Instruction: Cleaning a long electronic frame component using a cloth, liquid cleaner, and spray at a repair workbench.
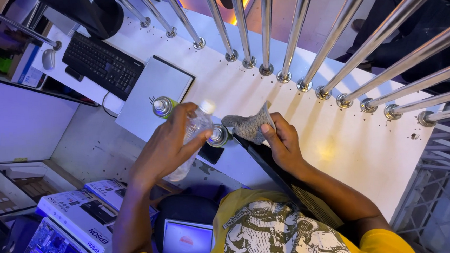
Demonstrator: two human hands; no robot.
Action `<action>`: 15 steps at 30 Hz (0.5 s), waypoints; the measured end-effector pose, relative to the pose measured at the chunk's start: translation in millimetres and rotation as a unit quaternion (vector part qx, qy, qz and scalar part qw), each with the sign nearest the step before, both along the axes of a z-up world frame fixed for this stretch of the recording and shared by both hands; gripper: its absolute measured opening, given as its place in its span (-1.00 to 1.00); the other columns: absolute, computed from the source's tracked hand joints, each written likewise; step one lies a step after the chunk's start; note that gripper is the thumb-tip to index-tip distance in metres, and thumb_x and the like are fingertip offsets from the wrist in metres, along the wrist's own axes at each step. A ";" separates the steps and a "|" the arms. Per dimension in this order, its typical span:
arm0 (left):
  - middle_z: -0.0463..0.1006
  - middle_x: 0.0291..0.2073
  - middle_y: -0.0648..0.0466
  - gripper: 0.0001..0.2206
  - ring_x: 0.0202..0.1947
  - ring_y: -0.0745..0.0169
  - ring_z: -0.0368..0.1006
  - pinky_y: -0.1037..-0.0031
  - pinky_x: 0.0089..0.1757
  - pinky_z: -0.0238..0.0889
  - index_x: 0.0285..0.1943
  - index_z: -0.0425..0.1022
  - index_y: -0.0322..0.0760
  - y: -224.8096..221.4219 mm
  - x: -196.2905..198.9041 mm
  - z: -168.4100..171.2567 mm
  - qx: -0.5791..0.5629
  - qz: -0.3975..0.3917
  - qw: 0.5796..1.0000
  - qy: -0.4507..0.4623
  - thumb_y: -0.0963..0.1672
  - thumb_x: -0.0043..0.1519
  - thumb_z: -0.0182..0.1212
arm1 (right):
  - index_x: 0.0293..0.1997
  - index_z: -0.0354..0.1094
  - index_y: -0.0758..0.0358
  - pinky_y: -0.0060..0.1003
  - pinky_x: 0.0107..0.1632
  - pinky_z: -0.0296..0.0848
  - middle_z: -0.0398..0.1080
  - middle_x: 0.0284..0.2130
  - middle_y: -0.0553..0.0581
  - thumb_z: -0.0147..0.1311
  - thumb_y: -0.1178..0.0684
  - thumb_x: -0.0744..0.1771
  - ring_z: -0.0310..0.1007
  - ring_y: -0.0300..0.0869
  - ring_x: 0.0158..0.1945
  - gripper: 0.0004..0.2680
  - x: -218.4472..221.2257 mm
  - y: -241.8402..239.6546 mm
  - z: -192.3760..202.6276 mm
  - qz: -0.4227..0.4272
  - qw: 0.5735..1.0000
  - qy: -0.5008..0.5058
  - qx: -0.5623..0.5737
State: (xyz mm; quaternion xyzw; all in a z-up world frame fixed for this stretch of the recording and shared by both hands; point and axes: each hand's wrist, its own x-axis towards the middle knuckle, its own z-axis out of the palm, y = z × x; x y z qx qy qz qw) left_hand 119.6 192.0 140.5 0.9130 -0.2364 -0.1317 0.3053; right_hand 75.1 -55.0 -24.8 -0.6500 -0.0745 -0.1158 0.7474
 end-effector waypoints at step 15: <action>0.35 0.05 -0.24 -0.41 0.15 -0.54 0.39 -0.23 0.05 0.32 0.34 0.17 -0.40 -33.6 82.5 -113.5 -0.144 0.238 0.954 -0.113 -0.13 0.23 0.44 | -0.25 0.37 0.37 -0.29 -0.36 0.37 0.31 -0.63 0.12 0.30 0.16 0.29 0.31 -0.33 -0.40 -0.85 30.3 -14.1 -15.9 0.091 0.985 -0.128 -0.072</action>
